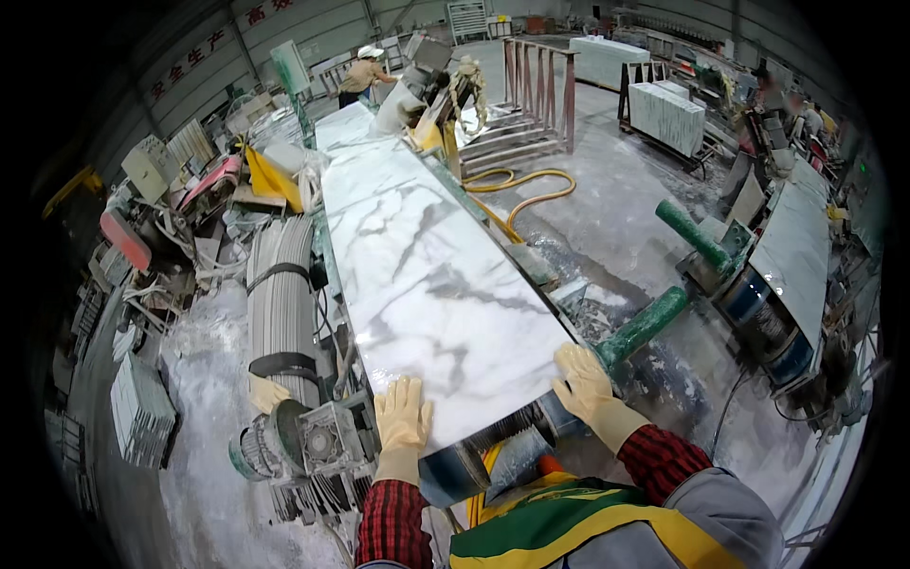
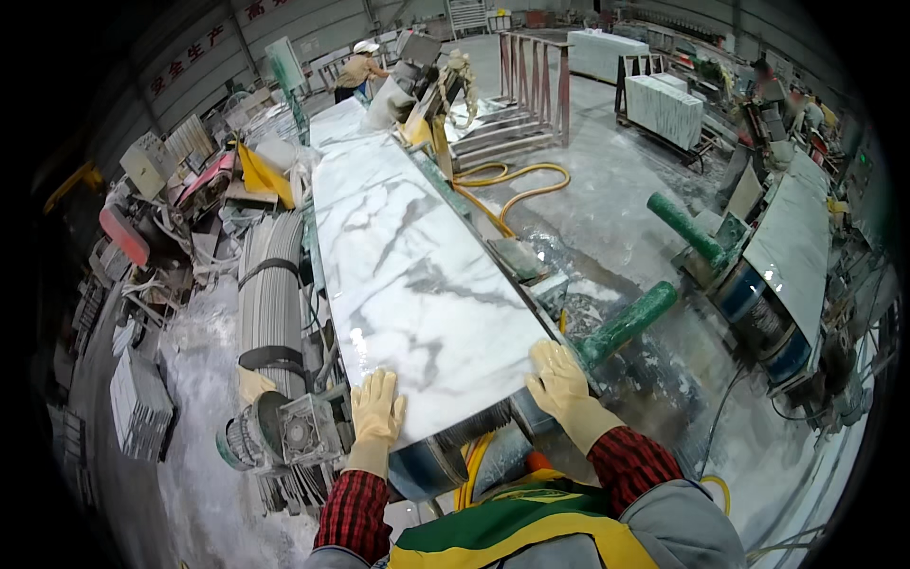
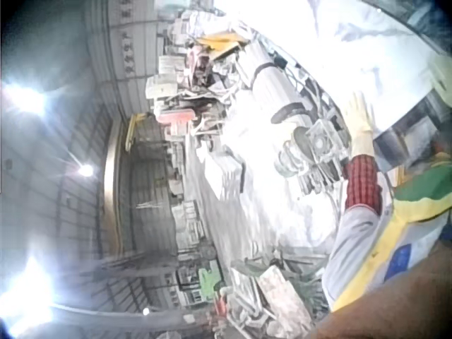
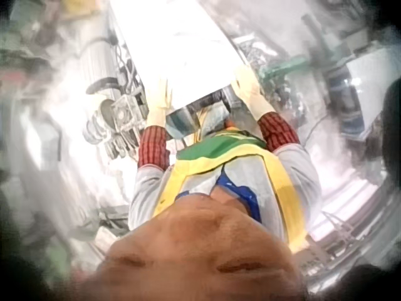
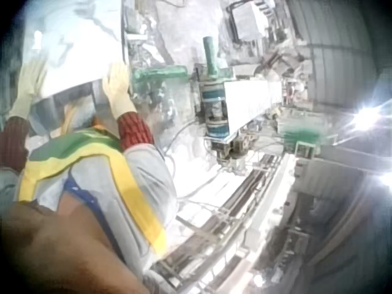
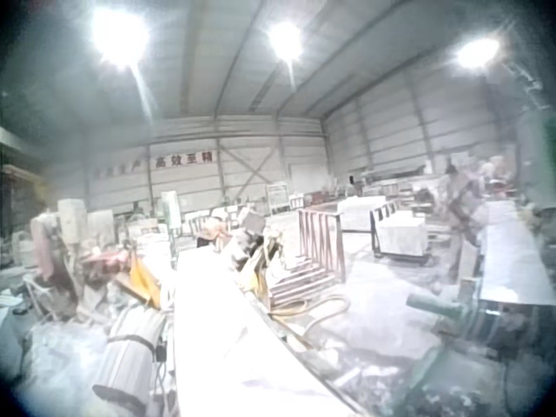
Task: The person repeatedly lifts a large white marble slab from a conveyor, turns it over, and places it back. This action is performed multiple times in a factory setting with other workers visible in the background.
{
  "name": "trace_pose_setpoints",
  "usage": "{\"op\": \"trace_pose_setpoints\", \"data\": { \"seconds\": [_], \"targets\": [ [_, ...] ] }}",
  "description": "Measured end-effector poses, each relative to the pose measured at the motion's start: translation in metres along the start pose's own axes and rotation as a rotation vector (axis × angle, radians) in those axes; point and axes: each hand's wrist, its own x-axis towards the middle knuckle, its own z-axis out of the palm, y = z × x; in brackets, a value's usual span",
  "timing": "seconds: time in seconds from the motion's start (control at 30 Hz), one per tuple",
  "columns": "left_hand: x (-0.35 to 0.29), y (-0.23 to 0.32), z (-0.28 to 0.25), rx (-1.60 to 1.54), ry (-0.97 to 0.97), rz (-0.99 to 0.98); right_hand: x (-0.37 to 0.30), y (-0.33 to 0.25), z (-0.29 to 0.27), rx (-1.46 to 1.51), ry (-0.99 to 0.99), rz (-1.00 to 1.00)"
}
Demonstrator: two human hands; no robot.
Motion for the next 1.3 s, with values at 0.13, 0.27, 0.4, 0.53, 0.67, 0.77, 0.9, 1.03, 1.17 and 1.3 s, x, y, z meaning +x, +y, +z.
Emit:
{"op": "trace_pose_setpoints", "data": {
  "seconds": [0.13, 0.27, 0.4, 0.53, 0.67, 0.77, 0.9, 1.03, 1.17, 1.3],
  "targets": [
    [-0.005, 0.004, 0.006, -0.018, 0.081, 0.020, -0.005, -0.003, -0.014, 0.017, 0.131, -0.104],
    [-0.004, 0.004, 0.005, -0.043, 0.097, 0.021, 0.021, 0.002, -0.028, 0.157, 0.073, -0.129],
    [-0.004, 0.006, 0.000, -0.027, 0.071, 0.013, 0.051, 0.002, -0.019, 0.119, 0.172, -0.217],
    [-0.007, 0.008, 0.004, 0.016, 0.113, -0.066, 0.074, 0.002, 0.002, 0.089, 0.113, -0.253],
    [-0.005, 0.010, -0.002, -0.014, 0.068, -0.065, 0.086, 0.009, 0.023, 0.045, 0.029, -0.170],
    [-0.007, 0.011, -0.002, 0.000, 0.061, -0.082, 0.100, 0.012, 0.025, 0.040, 0.016, -0.197],
    [-0.006, 0.014, -0.005, 0.025, 0.037, -0.092, 0.119, 0.017, 0.031, 0.082, 0.084, -0.239],
    [-0.004, 0.015, -0.011, -0.004, -0.052, -0.122, 0.131, 0.018, 0.031, 0.096, 0.074, -0.226],
    [-0.006, 0.012, -0.007, 0.008, -0.034, -0.124, 0.135, 0.003, 0.011, 0.115, 0.030, -0.225],
    [-0.004, 0.014, -0.007, -0.005, 0.009, -0.102, 0.131, 0.009, 0.013, 0.083, 0.108, -0.242]
  ]
}}
